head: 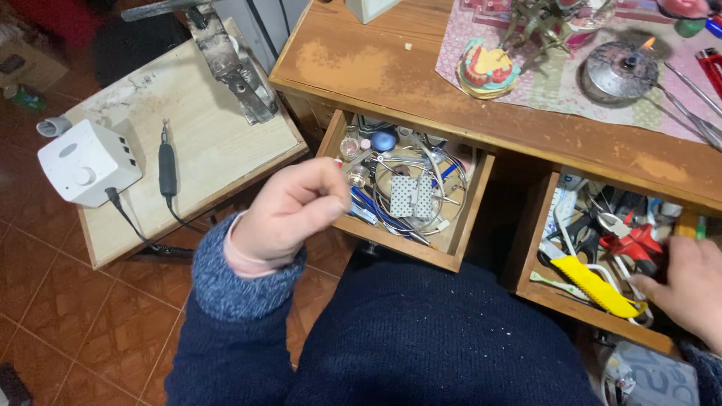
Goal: The person works on a dental model mounted on a stand, using a metal tool to adjust components. They open a drawer to retrieve a wire, cut it with pliers, and apply a liquid from a bottle to the model.
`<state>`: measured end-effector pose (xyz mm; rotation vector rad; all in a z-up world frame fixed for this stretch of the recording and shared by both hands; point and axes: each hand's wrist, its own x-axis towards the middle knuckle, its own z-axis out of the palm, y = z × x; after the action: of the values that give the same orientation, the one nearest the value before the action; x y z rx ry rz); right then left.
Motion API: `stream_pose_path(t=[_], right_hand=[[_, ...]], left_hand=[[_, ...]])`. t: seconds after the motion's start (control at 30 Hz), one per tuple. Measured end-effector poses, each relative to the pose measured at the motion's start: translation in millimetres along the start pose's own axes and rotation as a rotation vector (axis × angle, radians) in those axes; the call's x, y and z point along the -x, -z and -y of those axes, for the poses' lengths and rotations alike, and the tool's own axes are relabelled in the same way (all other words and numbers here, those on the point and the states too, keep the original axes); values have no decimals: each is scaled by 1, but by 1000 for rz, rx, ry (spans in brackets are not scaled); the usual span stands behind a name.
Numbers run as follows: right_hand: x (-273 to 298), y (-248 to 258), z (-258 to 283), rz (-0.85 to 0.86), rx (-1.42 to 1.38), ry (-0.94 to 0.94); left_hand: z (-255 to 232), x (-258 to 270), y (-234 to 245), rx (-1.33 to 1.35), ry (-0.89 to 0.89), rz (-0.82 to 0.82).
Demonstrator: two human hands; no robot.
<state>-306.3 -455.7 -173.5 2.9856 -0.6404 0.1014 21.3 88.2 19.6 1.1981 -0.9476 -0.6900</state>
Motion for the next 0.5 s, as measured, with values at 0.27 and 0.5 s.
stream_pose_path(t=[0.27, 0.5], right_hand=[[-53, 238, 221, -182, -617, 666], [-82, 203, 223, 89, -946, 601]], left_hand=[[-4, -59, -51, -412, -176, 585], [-10, -75, -35, -257, -312, 417]])
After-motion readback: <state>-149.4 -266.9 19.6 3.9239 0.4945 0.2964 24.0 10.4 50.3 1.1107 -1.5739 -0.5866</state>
